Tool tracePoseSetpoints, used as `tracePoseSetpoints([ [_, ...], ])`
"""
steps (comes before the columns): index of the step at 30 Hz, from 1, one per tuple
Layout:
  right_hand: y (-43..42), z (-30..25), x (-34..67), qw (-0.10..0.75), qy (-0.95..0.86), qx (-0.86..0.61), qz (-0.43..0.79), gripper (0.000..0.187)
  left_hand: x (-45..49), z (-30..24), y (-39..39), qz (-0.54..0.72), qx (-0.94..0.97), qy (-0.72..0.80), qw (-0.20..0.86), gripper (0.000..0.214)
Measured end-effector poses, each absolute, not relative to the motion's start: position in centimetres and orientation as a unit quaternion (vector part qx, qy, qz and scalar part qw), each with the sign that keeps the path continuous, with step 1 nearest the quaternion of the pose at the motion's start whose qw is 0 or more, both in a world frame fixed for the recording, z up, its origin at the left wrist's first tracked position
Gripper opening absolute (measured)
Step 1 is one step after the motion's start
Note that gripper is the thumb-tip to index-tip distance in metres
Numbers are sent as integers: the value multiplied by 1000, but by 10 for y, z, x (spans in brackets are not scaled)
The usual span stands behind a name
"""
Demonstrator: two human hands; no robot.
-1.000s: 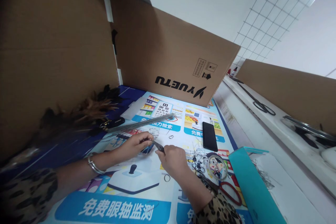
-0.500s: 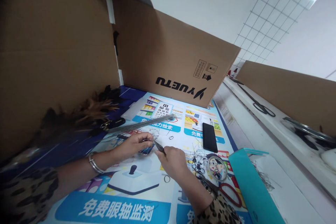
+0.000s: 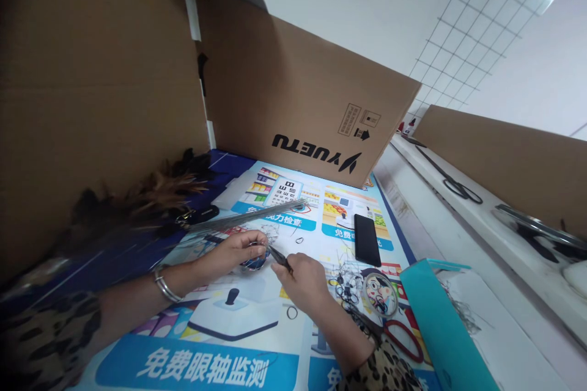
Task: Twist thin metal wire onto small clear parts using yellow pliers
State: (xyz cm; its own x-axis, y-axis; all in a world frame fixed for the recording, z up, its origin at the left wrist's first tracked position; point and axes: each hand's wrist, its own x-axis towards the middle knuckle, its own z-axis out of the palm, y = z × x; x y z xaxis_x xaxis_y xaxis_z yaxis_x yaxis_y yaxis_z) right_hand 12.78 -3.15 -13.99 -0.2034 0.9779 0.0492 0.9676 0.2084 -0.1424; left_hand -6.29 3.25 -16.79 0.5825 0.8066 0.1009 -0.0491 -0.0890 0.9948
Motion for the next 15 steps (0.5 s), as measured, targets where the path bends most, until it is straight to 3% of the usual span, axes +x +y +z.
tracePoseSetpoints([
  [15, -31, -141, 129, 47, -784, -618, 26, 45, -62, -166, 29, 303, 606, 269, 685, 19],
])
